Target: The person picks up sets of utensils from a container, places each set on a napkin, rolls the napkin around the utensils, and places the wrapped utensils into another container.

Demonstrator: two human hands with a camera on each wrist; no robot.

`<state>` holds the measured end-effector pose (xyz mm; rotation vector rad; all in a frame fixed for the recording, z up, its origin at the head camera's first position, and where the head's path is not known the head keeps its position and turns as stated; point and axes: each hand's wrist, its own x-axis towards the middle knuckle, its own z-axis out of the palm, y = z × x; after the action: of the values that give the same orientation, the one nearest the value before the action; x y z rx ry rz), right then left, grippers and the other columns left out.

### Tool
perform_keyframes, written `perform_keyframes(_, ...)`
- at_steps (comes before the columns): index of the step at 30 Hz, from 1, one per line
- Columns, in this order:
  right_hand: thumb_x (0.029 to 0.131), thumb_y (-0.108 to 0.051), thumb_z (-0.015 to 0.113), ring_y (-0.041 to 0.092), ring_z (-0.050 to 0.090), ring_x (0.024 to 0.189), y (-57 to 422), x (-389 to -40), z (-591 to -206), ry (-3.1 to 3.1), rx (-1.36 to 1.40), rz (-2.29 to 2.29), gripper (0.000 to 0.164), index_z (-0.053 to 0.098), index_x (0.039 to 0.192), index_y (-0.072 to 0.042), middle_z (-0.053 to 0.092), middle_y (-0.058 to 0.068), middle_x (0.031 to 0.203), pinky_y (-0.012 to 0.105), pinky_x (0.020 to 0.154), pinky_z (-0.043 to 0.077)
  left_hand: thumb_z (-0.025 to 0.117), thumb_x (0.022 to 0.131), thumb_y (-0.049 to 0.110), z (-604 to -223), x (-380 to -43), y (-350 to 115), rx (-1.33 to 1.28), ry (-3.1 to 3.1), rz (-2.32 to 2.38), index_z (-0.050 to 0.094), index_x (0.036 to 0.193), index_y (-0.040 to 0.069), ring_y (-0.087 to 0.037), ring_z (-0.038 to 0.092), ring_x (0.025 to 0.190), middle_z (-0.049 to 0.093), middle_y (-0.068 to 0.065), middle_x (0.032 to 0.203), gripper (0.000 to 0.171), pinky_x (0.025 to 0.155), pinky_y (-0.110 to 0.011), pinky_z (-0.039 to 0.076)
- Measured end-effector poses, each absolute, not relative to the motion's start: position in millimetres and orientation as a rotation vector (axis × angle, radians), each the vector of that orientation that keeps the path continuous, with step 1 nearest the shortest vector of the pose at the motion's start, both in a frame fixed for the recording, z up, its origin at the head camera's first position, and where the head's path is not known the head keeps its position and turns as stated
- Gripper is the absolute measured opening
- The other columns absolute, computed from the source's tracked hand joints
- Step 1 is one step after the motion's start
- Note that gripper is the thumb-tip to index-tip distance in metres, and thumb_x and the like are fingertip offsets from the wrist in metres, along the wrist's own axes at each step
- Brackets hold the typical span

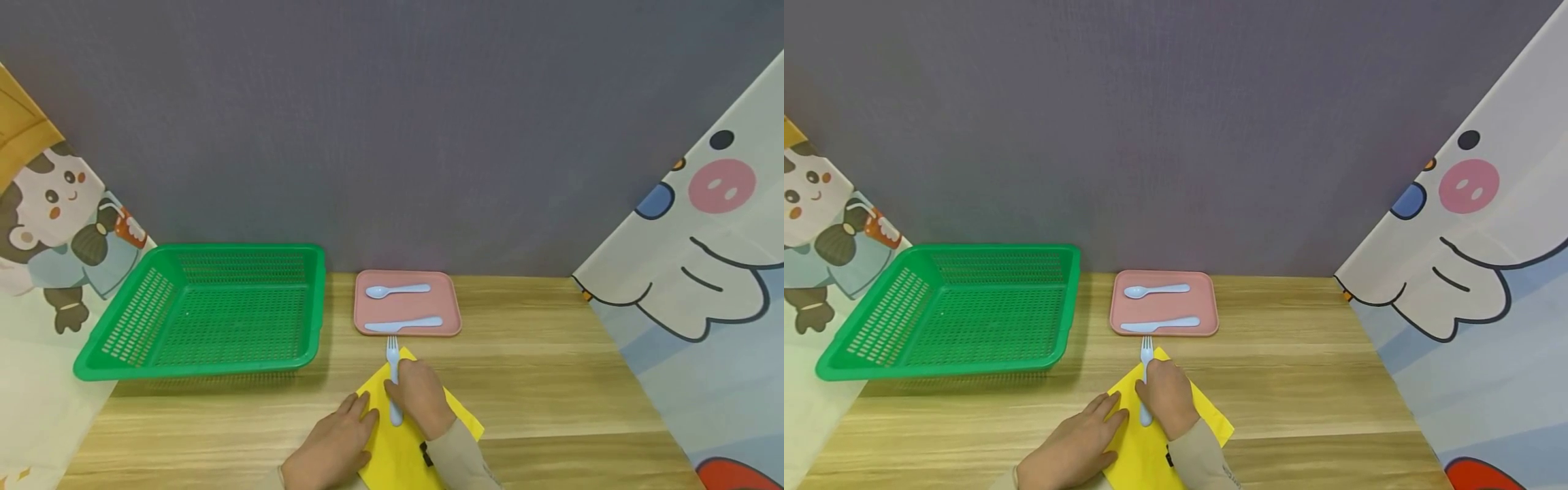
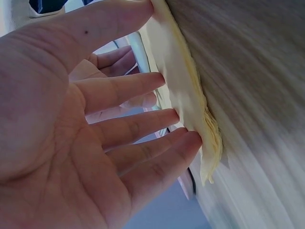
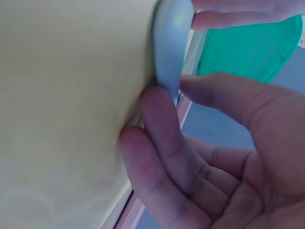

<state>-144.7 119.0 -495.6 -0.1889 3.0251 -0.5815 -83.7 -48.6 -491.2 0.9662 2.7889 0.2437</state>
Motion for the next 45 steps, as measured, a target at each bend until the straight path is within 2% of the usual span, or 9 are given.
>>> perform_keyframes(13,0.081,-0.023,0.069,0.011,0.043,0.044,142.2,-169.4,-473.6,3.164,-0.297,-0.511,0.025,0.053,0.067,-0.008,0.048,-0.001,0.055,0.024,0.039,0.036,0.066,0.082,0.039,-478.3,-102.9,-49.2,1.005,2.88,0.273,0.052,0.123,0.005,-0.032,0.045,0.118,0.045,-0.017,0.131,0.055,0.086,-0.04,0.047)
perform_keyframes(20,0.082,-0.018,0.066,0.007,0.039,0.042,160.4,-193.0,-466.8,3.261,-0.519,-0.38,0.024,0.049,0.066,-0.013,0.043,-0.004,0.054,0.021,0.034,0.033,0.066,0.083,0.04,-474.5,-121.2,-47.3,1.043,3.006,0.25,0.053,0.122,0.003,-0.03,0.049,0.113,0.05,-0.016,0.124,0.055,0.087,-0.041,0.047)
perform_keyframes(24,0.081,-0.014,0.065,0.009,0.045,0.049,171.1,-207.6,-468.6,3.292,-0.643,-0.339,0.019,0.052,0.068,-0.014,0.044,-0.004,0.058,0.023,0.041,0.038,0.064,0.084,0.038,-476.1,-134.0,-44.8,1.047,3.05,0.266,0.052,0.124,0.002,-0.032,0.048,0.114,0.049,-0.019,0.126,0.055,0.087,-0.042,0.046)
perform_keyframes(30,0.08,-0.009,0.066,0.014,0.053,0.065,179.0,-231.3,-469.6,3.232,-0.811,-0.293,0.005,0.061,0.079,-0.011,0.052,-0.002,0.069,0.028,0.056,0.045,0.065,0.084,0.035,-486.1,-156.4,-43.3,1.056,3.151,0.219,0.053,0.121,-0.003,-0.033,0.05,0.112,0.051,-0.023,0.123,0.054,0.088,-0.04,0.046)
perform_keyframes(35,0.079,-0.006,0.069,0.017,0.056,0.076,180.2,-249.3,-475.3,3.165,-0.941,-0.208,0.011,0.066,0.089,-0.01,0.058,0.0,0.081,0.028,0.066,0.049,0.065,0.083,0.032,-494.0,-173.1,-40.3,1.092,3.196,0.162,0.053,0.119,-0.007,-0.035,0.049,0.113,0.051,-0.025,0.122,0.054,0.093,-0.039,0.043)
perform_keyframes(45,0.082,-0.018,0.069,0.014,0.056,0.076,173.0,-264.1,-490.0,3.057,-0.932,-0.018,0.005,0.067,0.086,-0.017,0.056,-0.005,0.078,0.027,0.064,0.049,0.062,0.086,0.029,-498.3,-184.1,-36.4,1.018,3.146,0.184,0.053,0.12,-0.01,-0.036,0.049,0.114,0.051,-0.025,0.122,0.052,0.092,-0.039,0.043)
